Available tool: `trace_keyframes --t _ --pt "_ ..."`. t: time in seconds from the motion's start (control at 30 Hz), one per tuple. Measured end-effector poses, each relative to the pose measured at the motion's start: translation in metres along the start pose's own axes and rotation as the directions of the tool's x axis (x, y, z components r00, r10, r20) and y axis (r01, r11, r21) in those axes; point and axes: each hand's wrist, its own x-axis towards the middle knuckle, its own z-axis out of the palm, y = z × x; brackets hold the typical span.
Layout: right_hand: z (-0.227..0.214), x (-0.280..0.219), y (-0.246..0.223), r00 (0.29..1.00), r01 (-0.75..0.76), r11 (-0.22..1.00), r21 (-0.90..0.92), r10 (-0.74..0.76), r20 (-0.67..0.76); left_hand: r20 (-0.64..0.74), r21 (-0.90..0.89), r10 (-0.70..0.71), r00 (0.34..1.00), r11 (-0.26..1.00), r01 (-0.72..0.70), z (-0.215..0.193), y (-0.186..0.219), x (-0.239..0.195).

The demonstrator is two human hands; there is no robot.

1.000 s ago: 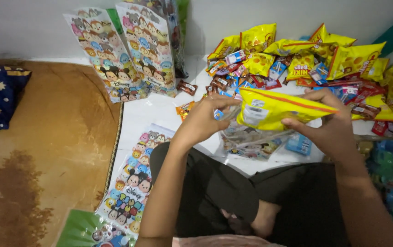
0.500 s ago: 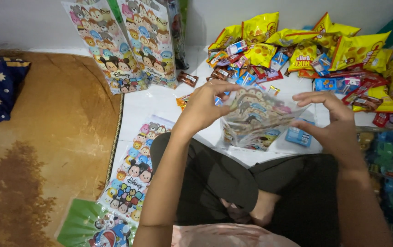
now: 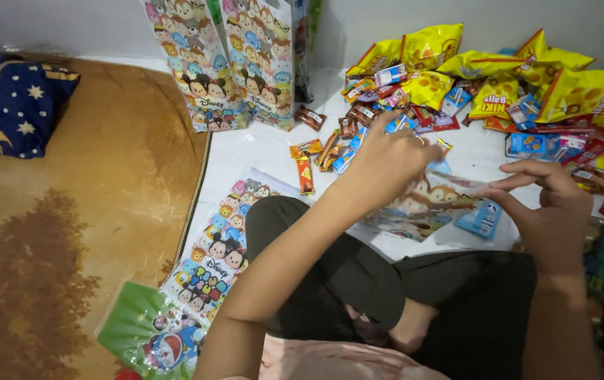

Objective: The person puts various packaged snacks into a large plastic bag by hand, handling individual packs of chocolates and chips.

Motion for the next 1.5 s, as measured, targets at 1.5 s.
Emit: trace_keyframes --t 1.5 --pt "0.137 -0.106 0.217 0.278 -0.320 0.527 -0.787 0.847 0.454 -0.259 0.515 -0.742 0.619 0.436 0.738 -0.027 -0.395 -0.154"
